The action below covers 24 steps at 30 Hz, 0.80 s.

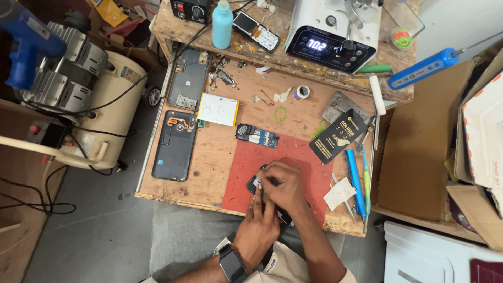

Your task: The person applies a black adhesive strip onto the back of a mobile phone screen by hand, pressing it down and smoothing it along the edges.

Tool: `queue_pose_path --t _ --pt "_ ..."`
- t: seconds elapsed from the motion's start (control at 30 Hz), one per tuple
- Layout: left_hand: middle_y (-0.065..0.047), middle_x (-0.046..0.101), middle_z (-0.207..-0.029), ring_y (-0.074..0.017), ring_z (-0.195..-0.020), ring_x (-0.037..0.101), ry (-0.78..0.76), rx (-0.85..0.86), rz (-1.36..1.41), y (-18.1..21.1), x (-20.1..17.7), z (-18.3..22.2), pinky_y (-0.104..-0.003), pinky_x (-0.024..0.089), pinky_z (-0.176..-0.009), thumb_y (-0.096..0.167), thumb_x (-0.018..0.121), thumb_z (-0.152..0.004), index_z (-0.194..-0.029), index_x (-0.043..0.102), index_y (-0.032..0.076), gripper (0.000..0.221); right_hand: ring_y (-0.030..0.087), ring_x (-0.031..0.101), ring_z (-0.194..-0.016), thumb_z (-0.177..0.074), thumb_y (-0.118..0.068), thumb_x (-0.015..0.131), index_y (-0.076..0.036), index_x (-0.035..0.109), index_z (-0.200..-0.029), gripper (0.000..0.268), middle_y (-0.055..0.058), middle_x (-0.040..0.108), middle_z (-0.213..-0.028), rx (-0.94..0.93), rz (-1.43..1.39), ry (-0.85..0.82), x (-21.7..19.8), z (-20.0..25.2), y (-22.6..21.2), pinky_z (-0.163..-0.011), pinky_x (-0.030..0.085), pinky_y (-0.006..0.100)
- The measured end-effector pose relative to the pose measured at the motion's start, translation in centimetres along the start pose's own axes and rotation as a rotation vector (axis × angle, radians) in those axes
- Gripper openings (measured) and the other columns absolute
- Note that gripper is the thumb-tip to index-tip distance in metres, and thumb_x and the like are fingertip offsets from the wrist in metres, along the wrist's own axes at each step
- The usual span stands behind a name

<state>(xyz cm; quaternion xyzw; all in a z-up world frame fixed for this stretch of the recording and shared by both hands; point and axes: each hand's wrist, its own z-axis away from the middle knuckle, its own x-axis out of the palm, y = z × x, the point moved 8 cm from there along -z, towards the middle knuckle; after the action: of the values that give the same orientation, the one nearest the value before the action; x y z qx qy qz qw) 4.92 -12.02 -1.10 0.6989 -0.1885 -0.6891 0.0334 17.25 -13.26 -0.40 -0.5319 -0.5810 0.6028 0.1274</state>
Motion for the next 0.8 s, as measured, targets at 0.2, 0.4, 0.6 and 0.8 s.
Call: queue_pose_path --t 0.2,0.4,0.6,0.8 --pt "-0.037 0.054 -0.139 -0.0524 -0.136 0.046 0.184 -0.003 -0.152 0.4 -0.9 0.7 -0.05 0.051 -0.102 0.013 0.054 -0.088 -0.122 0.064 -0.018 0.048 0.014 0.065 -0.058 -0.082 0.0 0.08 0.002 0.068 -0.073 0.015 0.007 0.071 -0.073 0.159 0.111 0.173 -1.3 -0.2 0.5 -0.054 0.05 0.03" --pt "-0.04 0.053 -0.139 -0.0531 -0.134 0.047 0.162 -0.041 -0.164 0.4 0.1 0.3 -0.049 0.052 -0.097 0.012 0.054 -0.087 -0.127 0.06 -0.018 0.05 0.015 0.066 -0.061 -0.081 0.0 0.08 0.003 0.069 -0.074 0.013 0.007 0.07 -0.071 0.208 0.025 0.238 -1.7 0.0 1.2 -0.054 0.05 0.028" --pt "-0.042 0.054 -0.137 -0.0541 -0.134 0.048 0.094 -0.017 -0.189 0.5 0.5 0.3 -0.049 0.053 -0.096 0.01 0.054 -0.087 -0.127 0.059 -0.019 0.049 0.017 0.071 -0.07 -0.08 0.001 0.08 -0.001 0.073 -0.076 0.008 0.007 0.075 -0.079 0.027 0.088 0.181 -1.3 0.3 -0.3 -0.064 0.054 0.028" --pt "-0.045 0.053 -0.134 -0.0571 -0.135 0.046 -0.012 -0.001 -0.13 0.5 1.0 0.1 -0.05 0.052 -0.098 0.01 0.053 -0.09 -0.124 0.059 -0.02 0.046 0.017 0.074 -0.072 -0.08 0.001 0.08 0.0 0.074 -0.079 0.006 0.008 0.074 -0.079 0.019 0.064 0.066 -0.4 0.5 -0.6 -0.065 0.056 0.027"
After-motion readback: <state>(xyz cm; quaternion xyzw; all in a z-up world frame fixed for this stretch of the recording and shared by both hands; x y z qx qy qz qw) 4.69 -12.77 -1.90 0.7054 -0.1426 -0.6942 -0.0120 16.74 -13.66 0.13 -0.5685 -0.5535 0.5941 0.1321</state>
